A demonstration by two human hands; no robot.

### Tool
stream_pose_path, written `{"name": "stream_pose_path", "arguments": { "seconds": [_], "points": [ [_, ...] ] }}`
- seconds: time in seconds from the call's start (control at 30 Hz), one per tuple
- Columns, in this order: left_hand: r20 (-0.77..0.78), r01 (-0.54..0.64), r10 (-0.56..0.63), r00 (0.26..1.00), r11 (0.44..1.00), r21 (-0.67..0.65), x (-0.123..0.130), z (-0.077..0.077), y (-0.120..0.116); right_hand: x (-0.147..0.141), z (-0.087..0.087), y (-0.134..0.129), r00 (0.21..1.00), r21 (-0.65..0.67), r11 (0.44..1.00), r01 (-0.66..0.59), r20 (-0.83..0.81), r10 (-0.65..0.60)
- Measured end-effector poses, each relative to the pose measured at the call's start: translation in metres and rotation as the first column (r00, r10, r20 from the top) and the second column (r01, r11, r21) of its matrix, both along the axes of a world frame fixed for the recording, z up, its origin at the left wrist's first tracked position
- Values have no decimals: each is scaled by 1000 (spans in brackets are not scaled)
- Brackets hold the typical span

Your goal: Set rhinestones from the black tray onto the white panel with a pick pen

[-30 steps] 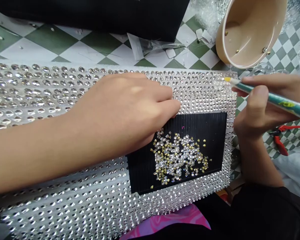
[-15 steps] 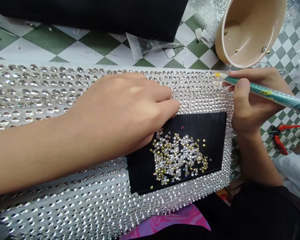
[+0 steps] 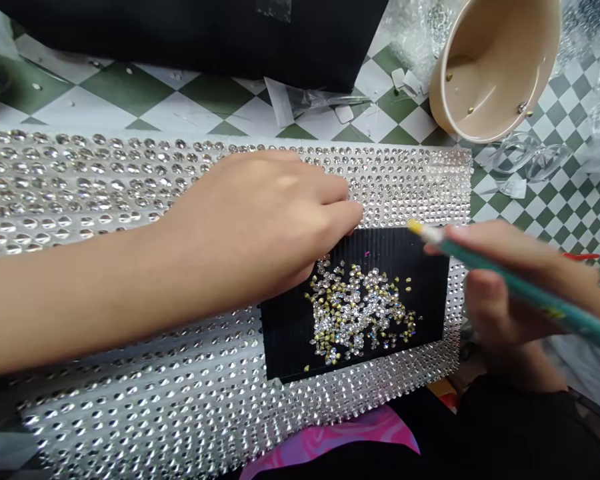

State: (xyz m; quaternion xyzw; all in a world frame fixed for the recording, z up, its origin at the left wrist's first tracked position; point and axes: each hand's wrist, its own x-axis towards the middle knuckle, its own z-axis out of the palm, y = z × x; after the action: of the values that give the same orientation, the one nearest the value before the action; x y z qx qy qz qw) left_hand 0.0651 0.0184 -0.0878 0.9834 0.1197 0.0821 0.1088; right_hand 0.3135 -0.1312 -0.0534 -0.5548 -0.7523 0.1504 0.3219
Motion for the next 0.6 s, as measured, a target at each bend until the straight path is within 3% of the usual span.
{"name": "stream_pose_path", "arguments": {
  "seconds": [0.03,0.1,0.33,0.5,0.6],
  "points": [
    [-4,3,-3,1000,1000,1,0,1,0,-7,4,-6,999,-64,997,-46,-9,45],
    [-14,0,0,1000,1000,-15,-1,4,0,-19,6,-12,989,-70,988,-140,-56,136],
    [-26,-10,8,1000,998,-67,-1,8,2,-32,-12,-12,985,-2,986,-168,-39,168],
    [-23,-16,15,1000,997,-75,1,6,1,-32,-4,-15,984,-39,984,-173,-52,171],
    [-18,-2,1,1000,998,-66,0,6,0,-23,0,-16,995,-96,990,-102,-32,99]
  ]
}}
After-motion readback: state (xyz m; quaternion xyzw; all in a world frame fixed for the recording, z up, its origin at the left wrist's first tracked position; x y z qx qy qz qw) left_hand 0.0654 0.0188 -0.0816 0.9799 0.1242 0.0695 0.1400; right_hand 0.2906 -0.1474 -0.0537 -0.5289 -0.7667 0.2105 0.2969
